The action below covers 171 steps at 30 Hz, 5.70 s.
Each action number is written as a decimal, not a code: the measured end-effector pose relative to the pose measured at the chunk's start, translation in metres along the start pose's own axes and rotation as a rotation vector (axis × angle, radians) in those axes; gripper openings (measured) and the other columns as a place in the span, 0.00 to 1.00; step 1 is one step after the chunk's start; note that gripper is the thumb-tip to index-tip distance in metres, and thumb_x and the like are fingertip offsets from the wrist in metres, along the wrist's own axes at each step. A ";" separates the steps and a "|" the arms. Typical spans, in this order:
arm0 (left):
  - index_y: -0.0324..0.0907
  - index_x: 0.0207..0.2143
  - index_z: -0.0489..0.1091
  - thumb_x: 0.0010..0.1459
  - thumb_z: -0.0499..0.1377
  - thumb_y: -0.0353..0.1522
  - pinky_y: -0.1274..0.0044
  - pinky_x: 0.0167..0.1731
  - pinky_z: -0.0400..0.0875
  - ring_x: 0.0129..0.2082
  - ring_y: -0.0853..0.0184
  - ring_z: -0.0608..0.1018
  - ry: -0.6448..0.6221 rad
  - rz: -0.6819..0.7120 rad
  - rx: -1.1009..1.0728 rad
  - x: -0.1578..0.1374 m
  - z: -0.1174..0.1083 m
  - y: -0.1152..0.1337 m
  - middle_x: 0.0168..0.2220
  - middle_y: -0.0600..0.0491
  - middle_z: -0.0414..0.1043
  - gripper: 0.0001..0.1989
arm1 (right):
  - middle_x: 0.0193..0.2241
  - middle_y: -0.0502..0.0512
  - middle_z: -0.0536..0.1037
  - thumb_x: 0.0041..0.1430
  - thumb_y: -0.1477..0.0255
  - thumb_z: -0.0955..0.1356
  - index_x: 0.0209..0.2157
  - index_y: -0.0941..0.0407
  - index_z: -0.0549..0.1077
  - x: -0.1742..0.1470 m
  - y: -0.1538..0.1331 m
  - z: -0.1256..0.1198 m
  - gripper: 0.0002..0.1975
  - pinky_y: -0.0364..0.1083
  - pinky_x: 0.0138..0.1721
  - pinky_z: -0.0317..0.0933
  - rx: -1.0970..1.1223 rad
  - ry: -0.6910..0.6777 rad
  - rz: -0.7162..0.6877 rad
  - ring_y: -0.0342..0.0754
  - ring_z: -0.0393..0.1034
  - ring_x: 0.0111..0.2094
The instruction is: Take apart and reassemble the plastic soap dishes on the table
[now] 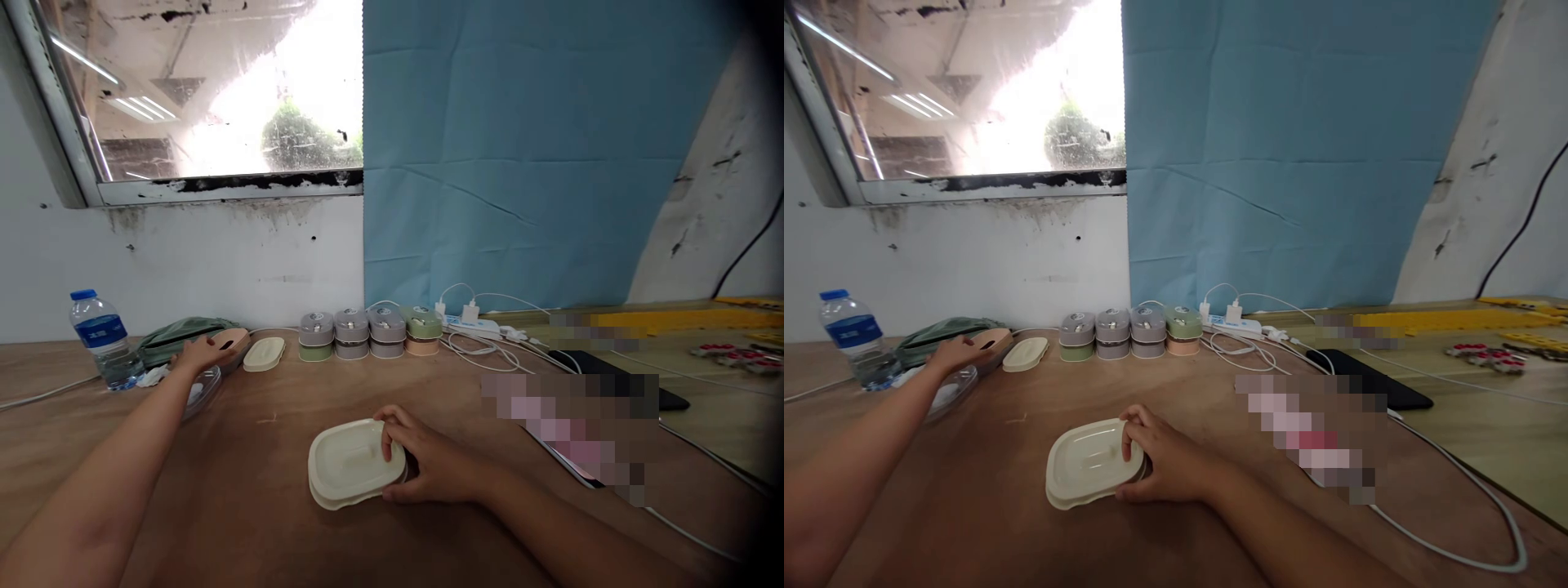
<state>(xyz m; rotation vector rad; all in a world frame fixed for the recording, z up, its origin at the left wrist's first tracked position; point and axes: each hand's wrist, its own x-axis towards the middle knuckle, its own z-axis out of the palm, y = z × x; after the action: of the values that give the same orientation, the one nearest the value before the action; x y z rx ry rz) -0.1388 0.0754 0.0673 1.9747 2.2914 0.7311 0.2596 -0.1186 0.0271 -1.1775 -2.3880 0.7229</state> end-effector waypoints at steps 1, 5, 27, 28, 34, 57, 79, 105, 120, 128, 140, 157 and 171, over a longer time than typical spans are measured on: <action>0.31 0.35 0.61 0.41 0.56 0.48 0.56 0.39 0.56 0.46 0.38 0.60 0.032 -0.031 0.000 -0.002 -0.002 0.007 0.44 0.34 0.61 0.29 | 0.50 0.53 0.55 0.40 0.64 0.71 0.31 0.54 0.63 0.000 0.001 0.000 0.18 0.46 0.47 0.54 0.001 0.003 -0.005 0.50 0.56 0.49; 0.34 0.44 0.59 0.47 0.54 0.41 0.62 0.48 0.52 0.53 0.47 0.57 0.159 0.024 -0.059 -0.030 -0.007 0.051 0.53 0.37 0.52 0.25 | 0.49 0.54 0.57 0.41 0.64 0.71 0.28 0.55 0.63 0.001 0.002 0.001 0.16 0.46 0.48 0.53 0.023 0.022 -0.059 0.50 0.56 0.50; 0.46 0.37 0.60 0.54 0.53 0.35 0.75 0.39 0.64 0.38 0.68 0.69 -0.335 0.839 -0.478 -0.205 0.021 0.097 0.37 0.53 0.66 0.07 | 0.47 0.55 0.61 0.51 0.65 0.65 0.42 0.52 0.59 0.010 0.012 0.007 0.16 0.49 0.52 0.52 0.119 0.516 -0.068 0.50 0.56 0.51; 0.46 0.37 0.59 0.54 0.52 0.35 0.75 0.38 0.65 0.37 0.67 0.69 -0.284 0.828 -0.487 -0.204 0.024 0.095 0.37 0.52 0.66 0.07 | 0.47 0.55 0.61 0.51 0.67 0.65 0.44 0.51 0.56 0.011 0.014 0.008 0.18 0.50 0.52 0.51 0.130 0.604 -0.049 0.50 0.56 0.51; 0.46 0.37 0.57 0.55 0.50 0.34 0.71 0.40 0.62 0.38 0.64 0.68 0.390 0.628 -0.453 -0.167 0.052 0.081 0.36 0.50 0.65 0.07 | 0.40 0.55 0.65 0.49 0.72 0.63 0.38 0.53 0.59 0.014 0.018 0.007 0.13 0.51 0.47 0.56 0.123 0.690 0.058 0.51 0.61 0.45; 0.41 0.35 0.66 0.54 0.49 0.32 0.70 0.40 0.58 0.38 0.60 0.71 0.371 0.386 0.099 -0.038 0.085 0.062 0.33 0.48 0.72 0.09 | 0.19 0.45 0.66 0.43 0.78 0.65 0.22 0.57 0.65 0.018 0.025 0.018 0.03 0.37 0.22 0.48 -0.051 0.285 0.200 0.38 0.58 0.22; 0.41 0.33 0.65 0.53 0.49 0.32 0.74 0.36 0.60 0.37 0.61 0.72 0.262 0.355 0.150 -0.037 0.083 0.058 0.33 0.49 0.72 0.07 | 0.19 0.46 0.67 0.43 0.78 0.65 0.22 0.57 0.65 0.018 0.024 0.017 0.02 0.37 0.21 0.48 -0.042 0.280 0.198 0.38 0.59 0.22; 0.42 0.30 0.66 0.51 0.51 0.35 0.72 0.38 0.60 0.39 0.59 0.72 0.236 0.310 0.098 -0.034 0.082 0.053 0.33 0.48 0.72 0.08 | 0.20 0.46 0.67 0.44 0.78 0.64 0.22 0.57 0.65 0.017 0.020 0.015 0.02 0.37 0.22 0.49 -0.048 0.243 0.199 0.38 0.59 0.22; 0.41 0.36 0.64 0.46 0.57 0.35 0.74 0.37 0.63 0.36 0.63 0.72 0.197 0.265 0.003 -0.031 0.082 0.042 0.36 0.50 0.72 0.13 | 0.20 0.46 0.67 0.45 0.77 0.64 0.22 0.57 0.65 0.016 0.020 0.013 0.02 0.37 0.22 0.49 -0.031 0.231 0.196 0.39 0.59 0.22; 0.41 0.35 0.64 0.46 0.57 0.33 0.74 0.37 0.63 0.36 0.63 0.72 0.194 0.273 -0.014 -0.035 0.080 0.040 0.35 0.50 0.72 0.11 | 0.20 0.46 0.67 0.45 0.77 0.64 0.22 0.57 0.65 0.016 0.021 0.013 0.02 0.37 0.22 0.49 -0.026 0.229 0.191 0.39 0.59 0.22; 0.42 0.34 0.65 0.45 0.57 0.36 0.71 0.40 0.61 0.38 0.60 0.72 0.215 0.285 0.039 -0.035 0.078 0.041 0.35 0.49 0.72 0.12 | 0.20 0.47 0.67 0.45 0.77 0.64 0.22 0.57 0.65 0.017 0.021 0.013 0.02 0.38 0.22 0.49 -0.026 0.229 0.199 0.39 0.59 0.22; 0.39 0.56 0.47 0.44 0.56 0.49 0.63 0.50 0.51 0.53 0.51 0.57 0.492 0.162 -0.249 -0.050 0.128 0.165 0.52 0.38 0.52 0.42 | 0.19 0.45 0.67 0.44 0.77 0.64 0.22 0.57 0.65 0.017 0.024 0.015 0.02 0.37 0.21 0.48 -0.050 0.248 0.167 0.38 0.59 0.21; 0.43 0.53 0.54 0.49 0.56 0.43 0.63 0.50 0.53 0.53 0.55 0.59 0.550 0.135 -0.627 -0.076 0.102 0.135 0.51 0.43 0.54 0.30 | 0.19 0.47 0.67 0.43 0.77 0.64 0.21 0.57 0.65 0.016 0.022 0.013 0.02 0.38 0.21 0.50 0.000 0.267 0.155 0.39 0.60 0.21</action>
<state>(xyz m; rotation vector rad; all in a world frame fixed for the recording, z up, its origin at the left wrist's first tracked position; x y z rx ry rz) 0.0339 0.0490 0.0046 1.7644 1.7731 1.9180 0.2572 -0.0983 0.0057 -1.3764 -2.0955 0.5708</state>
